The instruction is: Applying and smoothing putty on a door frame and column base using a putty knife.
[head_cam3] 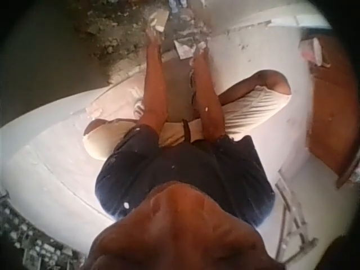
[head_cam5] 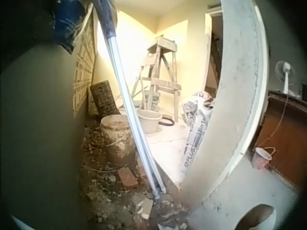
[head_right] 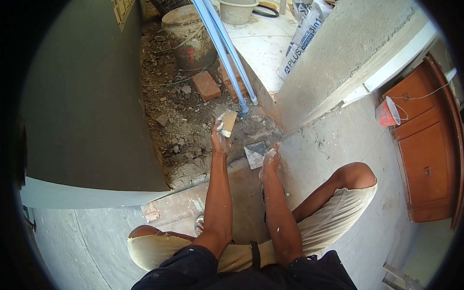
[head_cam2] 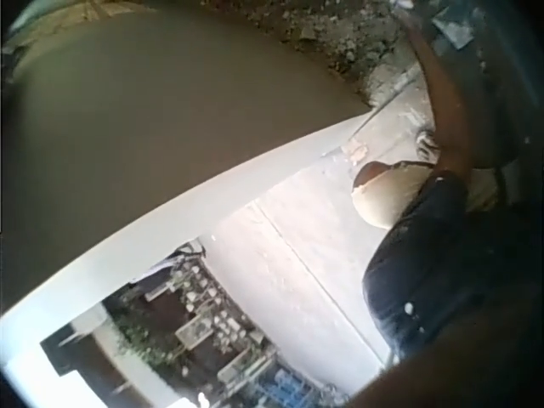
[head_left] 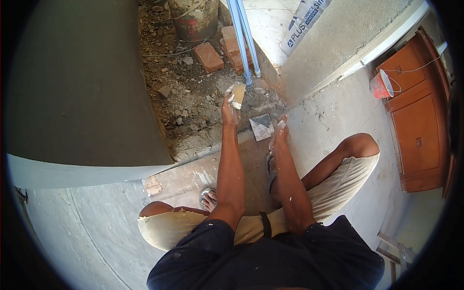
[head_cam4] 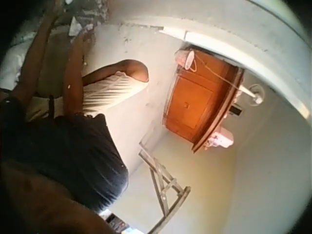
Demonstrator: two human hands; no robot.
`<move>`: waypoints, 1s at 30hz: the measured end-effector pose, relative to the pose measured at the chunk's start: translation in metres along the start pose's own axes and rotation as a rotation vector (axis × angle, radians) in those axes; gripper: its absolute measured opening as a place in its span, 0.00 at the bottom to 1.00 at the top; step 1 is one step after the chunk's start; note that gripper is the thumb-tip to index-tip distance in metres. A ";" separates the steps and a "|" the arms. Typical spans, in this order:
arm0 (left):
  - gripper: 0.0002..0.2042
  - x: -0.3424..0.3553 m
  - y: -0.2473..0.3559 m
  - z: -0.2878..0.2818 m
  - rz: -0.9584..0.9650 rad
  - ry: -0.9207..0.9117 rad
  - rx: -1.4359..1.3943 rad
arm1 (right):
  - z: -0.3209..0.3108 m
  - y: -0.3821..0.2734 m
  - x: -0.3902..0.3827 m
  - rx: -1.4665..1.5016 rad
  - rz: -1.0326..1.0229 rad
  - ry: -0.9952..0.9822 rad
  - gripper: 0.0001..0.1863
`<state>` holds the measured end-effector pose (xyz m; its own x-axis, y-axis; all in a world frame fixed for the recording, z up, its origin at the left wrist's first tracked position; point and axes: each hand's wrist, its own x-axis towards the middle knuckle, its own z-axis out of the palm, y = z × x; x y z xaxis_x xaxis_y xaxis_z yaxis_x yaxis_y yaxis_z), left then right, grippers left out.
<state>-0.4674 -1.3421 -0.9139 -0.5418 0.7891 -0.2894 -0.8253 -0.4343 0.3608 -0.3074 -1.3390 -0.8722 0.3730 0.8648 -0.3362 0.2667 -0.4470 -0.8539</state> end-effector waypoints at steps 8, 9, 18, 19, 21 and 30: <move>0.21 -0.043 -0.032 0.060 0.135 -0.305 0.337 | -0.014 -0.061 -0.027 0.440 0.060 -0.794 0.29; 0.22 -0.049 -0.032 0.069 0.261 -0.341 0.459 | -0.017 -0.065 -0.026 0.312 -0.043 -0.654 0.24; 0.26 -0.055 -0.019 -0.001 -0.320 0.163 1.818 | -0.150 -0.236 -0.117 -0.183 -1.165 -0.110 0.25; 0.27 -0.061 -0.026 -0.016 -0.375 0.130 1.848 | -0.168 -0.245 -0.108 -0.300 -1.221 -0.018 0.22; 0.25 -0.079 -0.048 -0.014 -0.365 0.141 1.893 | -0.204 -0.265 -0.091 -0.300 -1.357 -0.025 0.19; 0.14 -0.086 -0.101 -0.053 0.050 0.272 1.614 | -0.115 -0.081 0.010 -0.853 -1.008 -0.384 0.27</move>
<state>-0.3455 -1.3890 -0.9724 -0.7158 0.6182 -0.3247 0.1100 0.5590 0.8218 -0.2230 -1.3204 -0.7602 -0.5355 0.8416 0.0709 0.7829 0.5261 -0.3320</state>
